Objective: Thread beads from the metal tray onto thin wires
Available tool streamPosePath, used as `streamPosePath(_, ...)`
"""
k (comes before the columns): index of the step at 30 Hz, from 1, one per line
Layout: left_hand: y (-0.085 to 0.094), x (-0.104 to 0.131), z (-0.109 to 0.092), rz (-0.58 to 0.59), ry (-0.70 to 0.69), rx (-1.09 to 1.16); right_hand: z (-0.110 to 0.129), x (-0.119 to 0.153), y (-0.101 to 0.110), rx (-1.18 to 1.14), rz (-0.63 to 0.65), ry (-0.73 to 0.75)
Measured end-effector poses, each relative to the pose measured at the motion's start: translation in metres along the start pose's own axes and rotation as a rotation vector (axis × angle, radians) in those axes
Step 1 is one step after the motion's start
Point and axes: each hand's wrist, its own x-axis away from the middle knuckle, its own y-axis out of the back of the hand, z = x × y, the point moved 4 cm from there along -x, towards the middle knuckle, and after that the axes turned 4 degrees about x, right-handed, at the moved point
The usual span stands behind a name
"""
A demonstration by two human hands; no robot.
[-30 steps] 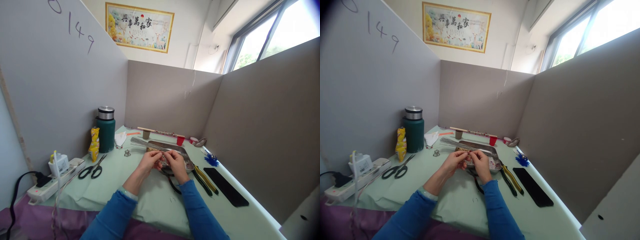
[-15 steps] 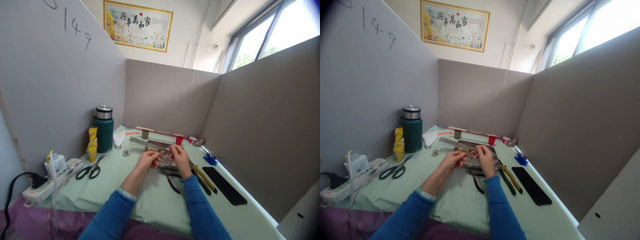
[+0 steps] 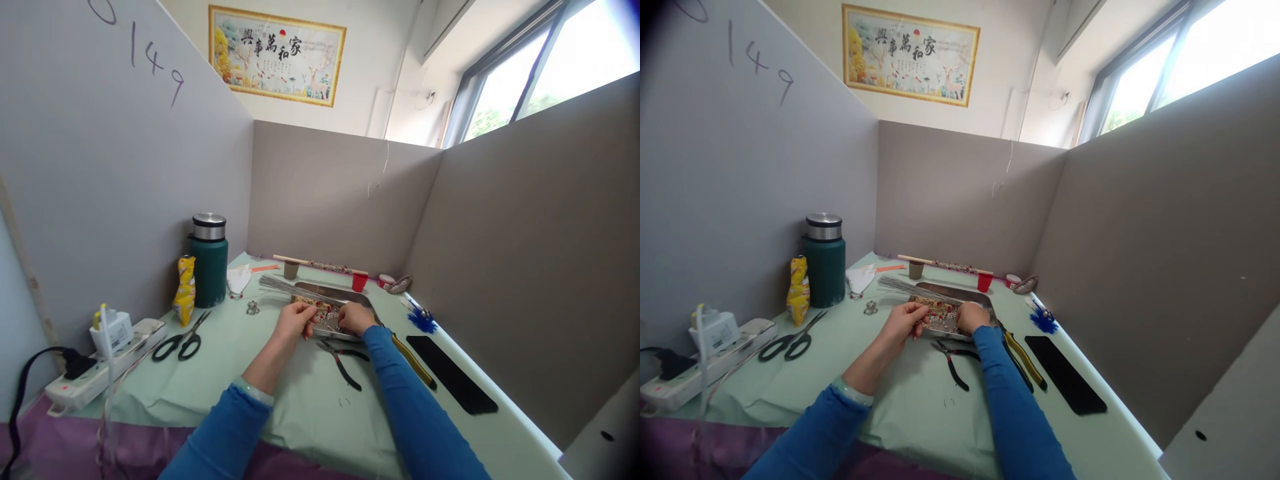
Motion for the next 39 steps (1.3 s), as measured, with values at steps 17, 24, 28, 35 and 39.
streamPosePath(17,-0.002,0.002,-0.003,-0.02,-0.008,-0.043,-0.019,-0.004,0.006,0.047,-0.074,-0.071)
streamPosePath(24,-0.001,0.001,-0.001,-0.023,0.003,-0.055,-0.033,-0.002,0.0,0.109,0.022,-0.129)
streamPosePath(28,0.0,0.0,-0.001,-0.033,-0.001,-0.04,-0.026,-0.005,-0.008,0.051,0.058,-0.007)
streamPosePath(35,0.0,0.002,-0.002,-0.027,0.0,-0.034,-0.027,-0.009,-0.011,0.033,0.053,0.061)
streamPosePath(39,0.0,0.001,-0.001,-0.028,-0.005,-0.036,-0.033,-0.009,-0.007,0.041,-0.007,0.031)
